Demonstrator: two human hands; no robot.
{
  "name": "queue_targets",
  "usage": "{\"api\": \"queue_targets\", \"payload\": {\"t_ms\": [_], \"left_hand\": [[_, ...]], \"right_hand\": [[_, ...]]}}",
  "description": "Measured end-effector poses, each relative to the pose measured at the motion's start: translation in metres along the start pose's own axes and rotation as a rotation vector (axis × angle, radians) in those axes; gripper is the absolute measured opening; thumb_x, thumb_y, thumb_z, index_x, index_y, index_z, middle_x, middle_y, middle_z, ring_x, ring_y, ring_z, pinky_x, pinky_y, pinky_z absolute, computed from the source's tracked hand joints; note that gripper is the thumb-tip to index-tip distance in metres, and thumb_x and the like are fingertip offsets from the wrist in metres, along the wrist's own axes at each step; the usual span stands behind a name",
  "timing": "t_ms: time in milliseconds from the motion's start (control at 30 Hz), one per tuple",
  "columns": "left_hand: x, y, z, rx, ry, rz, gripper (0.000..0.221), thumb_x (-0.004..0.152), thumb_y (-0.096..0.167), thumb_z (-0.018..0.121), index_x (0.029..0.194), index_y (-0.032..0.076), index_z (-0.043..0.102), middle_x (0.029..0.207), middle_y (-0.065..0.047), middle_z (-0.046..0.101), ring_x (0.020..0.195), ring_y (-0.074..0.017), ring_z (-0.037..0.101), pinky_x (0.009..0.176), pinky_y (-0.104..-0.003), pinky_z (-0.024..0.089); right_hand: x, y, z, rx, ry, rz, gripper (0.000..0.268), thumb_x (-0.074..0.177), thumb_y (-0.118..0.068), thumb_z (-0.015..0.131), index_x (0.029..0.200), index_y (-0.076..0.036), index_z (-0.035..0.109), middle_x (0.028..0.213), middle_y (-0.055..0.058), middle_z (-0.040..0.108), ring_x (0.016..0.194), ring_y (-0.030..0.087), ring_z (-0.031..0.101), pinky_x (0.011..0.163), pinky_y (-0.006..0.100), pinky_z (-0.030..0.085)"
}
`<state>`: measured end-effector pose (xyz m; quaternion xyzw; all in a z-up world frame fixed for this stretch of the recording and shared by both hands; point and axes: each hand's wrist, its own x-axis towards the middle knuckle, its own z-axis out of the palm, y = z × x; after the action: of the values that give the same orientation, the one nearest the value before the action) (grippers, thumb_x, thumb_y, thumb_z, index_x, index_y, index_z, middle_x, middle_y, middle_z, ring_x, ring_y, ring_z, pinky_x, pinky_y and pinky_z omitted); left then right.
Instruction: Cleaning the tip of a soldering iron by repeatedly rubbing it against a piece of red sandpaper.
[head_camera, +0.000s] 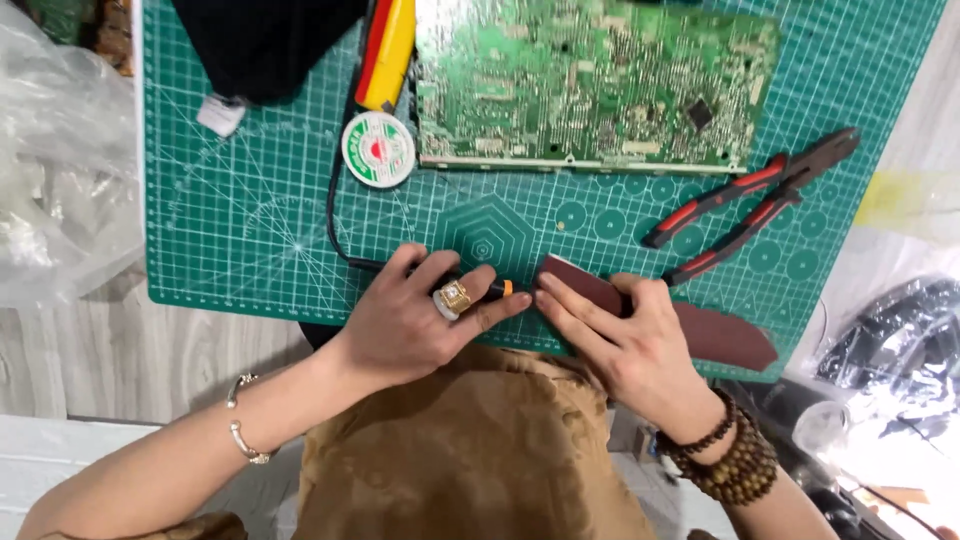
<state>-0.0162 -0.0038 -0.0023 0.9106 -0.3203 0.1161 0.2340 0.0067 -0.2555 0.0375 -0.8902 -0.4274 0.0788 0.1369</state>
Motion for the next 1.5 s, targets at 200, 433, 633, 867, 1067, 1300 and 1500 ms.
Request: {"api": "queue_targets", "payload": {"t_ms": [200,433,633,867,1067,1300,1500], "left_hand": [[0.002,-0.009,0.005,0.036,-0.076,0.034,0.036,0.097,0.019,0.056,0.132,0.021,0.066,0.109,0.0,0.055,0.083,-0.0172,0.038,0.075,-0.028,0.031],[0.024,-0.018,-0.006,0.08,-0.025,0.062,0.029,0.091,0.03,0.069,0.119,0.023,0.072,0.098,0.001,0.059,0.076,-0.0168,0.045,0.06,-0.026,0.037],[0.024,-0.021,-0.004,0.049,-0.034,0.065,0.029,0.09,0.032,0.07,0.118,0.025,0.074,0.096,0.003,0.058,0.073,-0.0155,0.042,0.058,-0.024,0.036],[0.027,-0.022,-0.005,0.053,-0.019,0.081,0.026,0.09,0.029,0.071,0.115,0.023,0.075,0.097,0.003,0.059,0.071,-0.0156,0.044,0.055,-0.024,0.037],[0.028,-0.024,-0.003,0.043,-0.036,0.078,0.025,0.093,0.034,0.068,0.115,0.024,0.074,0.095,0.003,0.058,0.07,-0.014,0.044,0.052,-0.021,0.039],[0.032,-0.021,-0.007,0.018,-0.091,0.075,0.033,0.089,0.033,0.068,0.12,0.022,0.069,0.097,-0.001,0.055,0.075,-0.0181,0.047,0.056,-0.025,0.044],[0.021,-0.02,0.014,0.108,0.055,0.093,0.032,0.1,0.043,0.055,0.123,0.024,0.066,0.088,-0.004,0.053,0.07,-0.0195,0.049,0.051,-0.026,0.043]], "right_hand": [[-0.043,0.015,0.004,-0.118,-0.021,0.082,0.046,0.085,-0.017,0.07,0.131,-0.017,0.065,0.142,-0.008,0.058,0.102,0.024,0.054,0.096,0.039,0.044],[-0.013,0.012,0.01,-0.175,0.104,0.01,0.04,0.091,-0.025,0.074,0.129,-0.015,0.067,0.14,-0.007,0.059,0.1,0.029,0.054,0.091,0.04,0.046],[-0.033,0.018,0.007,-0.207,0.012,-0.006,0.04,0.091,-0.027,0.07,0.129,-0.017,0.068,0.143,-0.006,0.057,0.099,0.024,0.056,0.093,0.039,0.043],[-0.014,0.017,0.008,-0.14,0.042,-0.019,0.043,0.091,-0.026,0.069,0.131,-0.013,0.065,0.143,-0.003,0.057,0.1,0.026,0.056,0.096,0.041,0.043],[-0.037,0.025,0.008,-0.211,0.033,0.016,0.043,0.091,-0.029,0.072,0.132,-0.019,0.065,0.143,-0.008,0.056,0.101,0.027,0.054,0.093,0.04,0.045],[-0.026,0.023,0.005,-0.182,0.082,-0.008,0.037,0.089,-0.02,0.071,0.126,-0.016,0.068,0.14,-0.005,0.059,0.1,0.029,0.058,0.093,0.04,0.047],[-0.048,0.042,0.029,0.006,0.485,0.049,0.037,0.086,-0.013,0.072,0.122,-0.004,0.07,0.124,0.019,0.069,0.093,0.038,0.061,0.081,0.038,0.052]]}}
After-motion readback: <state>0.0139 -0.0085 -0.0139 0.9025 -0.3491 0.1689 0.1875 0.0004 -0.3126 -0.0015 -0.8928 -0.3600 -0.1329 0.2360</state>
